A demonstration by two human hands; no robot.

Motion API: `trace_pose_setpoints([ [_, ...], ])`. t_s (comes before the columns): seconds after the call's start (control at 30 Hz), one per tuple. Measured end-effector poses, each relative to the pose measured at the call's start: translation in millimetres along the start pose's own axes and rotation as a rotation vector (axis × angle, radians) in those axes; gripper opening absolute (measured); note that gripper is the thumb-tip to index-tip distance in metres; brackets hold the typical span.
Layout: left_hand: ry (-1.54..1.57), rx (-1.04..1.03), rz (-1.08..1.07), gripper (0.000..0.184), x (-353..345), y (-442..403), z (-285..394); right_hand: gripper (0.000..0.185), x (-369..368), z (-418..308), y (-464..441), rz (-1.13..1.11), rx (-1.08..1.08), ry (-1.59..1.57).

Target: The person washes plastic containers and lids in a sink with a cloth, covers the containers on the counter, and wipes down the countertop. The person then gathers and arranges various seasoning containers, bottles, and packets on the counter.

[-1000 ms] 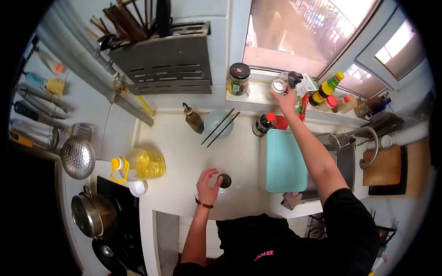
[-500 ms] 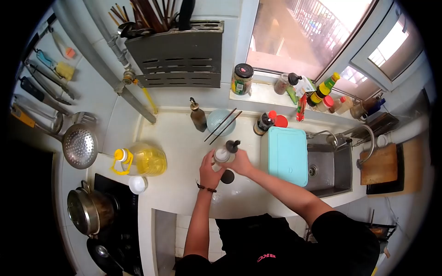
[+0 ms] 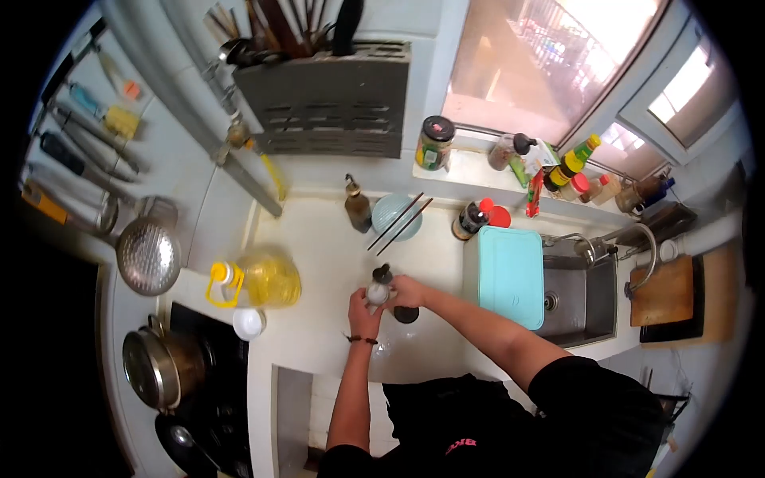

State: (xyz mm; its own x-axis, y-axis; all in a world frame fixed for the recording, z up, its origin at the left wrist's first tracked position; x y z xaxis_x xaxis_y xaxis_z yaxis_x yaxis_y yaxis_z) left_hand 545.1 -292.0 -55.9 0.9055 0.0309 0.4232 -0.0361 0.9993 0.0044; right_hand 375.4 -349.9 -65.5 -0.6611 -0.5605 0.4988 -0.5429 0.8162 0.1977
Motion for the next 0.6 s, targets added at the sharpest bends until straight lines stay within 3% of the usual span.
trace_pose_setpoints([
  [0.03, -0.037, 0.035, 0.017, 0.065, -0.8, 3.2, -6.0, 0.06, 5.5, 0.3, -0.2, -0.143, -0.076, 0.071],
  [0.07, -0.076, 0.065, 0.024, 0.066, -5.0, 3.3, -8.1, 0.057, 2.3, 10.5, 0.3, -0.102, 0.027, -0.061],
  [0.27, -0.086, 0.132, -0.011, 0.07, -5.2, 0.2, -4.5, 0.063, 15.2, 10.2, 6.6, -0.157, -0.021, -0.236],
  [0.33, -0.098, 0.135, -0.037, 0.072, -1.6, 1.3, -10.2, 0.064, 30.2, 16.9, 19.2, 0.011, -0.078, -0.451],
  [0.37, -0.187, 0.046, -0.039, 0.074, 2.3, 4.1, -6.7, 0.053, 57.1, 19.2, 33.7, -0.069, -0.24, -0.473],
  [0.43, -0.189, -0.018, -0.003, 0.072, 13.4, 11.7, -7.9, 0.038, 127.1, 16.8, 52.3, 0.111, -0.094, -0.302],
  [0.47, -0.184, -0.017, -0.007, 0.072, 15.4, 15.4, -1.6, 0.028, 164.0, 20.4, 65.4, 0.38, 0.053, -0.424],
  [0.5, -0.092, 0.004, 0.104, 0.063, 27.6, 19.3, 8.8, 0.023, 212.1, -0.7, 81.6, 0.623, -0.033, -0.503],
  [0.53, 0.001, 0.026, 0.215, 0.055, 37.8, 23.2, 20.7, 0.023, 251.5, 36.8, 89.0, 0.834, -0.089, -0.455],
  [0.57, -0.003, 0.022, 0.201, 0.055, 42.4, 23.7, 35.9, 0.028, 290.2, -0.5, 108.4, 1.059, -0.226, -0.44],
  [0.6, 0.05, 0.015, 0.24, 0.044, 46.5, 21.5, 52.7, 0.038, 325.1, 9.1, 118.0, 1.149, -0.303, -0.065],
])
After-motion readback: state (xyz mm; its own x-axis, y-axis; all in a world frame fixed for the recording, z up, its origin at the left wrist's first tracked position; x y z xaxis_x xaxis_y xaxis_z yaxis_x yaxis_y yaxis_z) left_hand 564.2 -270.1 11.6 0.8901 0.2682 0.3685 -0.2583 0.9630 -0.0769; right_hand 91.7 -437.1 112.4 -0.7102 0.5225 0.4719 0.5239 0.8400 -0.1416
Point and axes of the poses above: each hand's wrist, its own y-axis away from the middle knuckle, its own x-axis out of the back of the hand, z = x × y, the point moved 3 cm from there along -y, towards the middle knuckle, and after that the axes turned 1 degree about x, right-handed, at the moved point
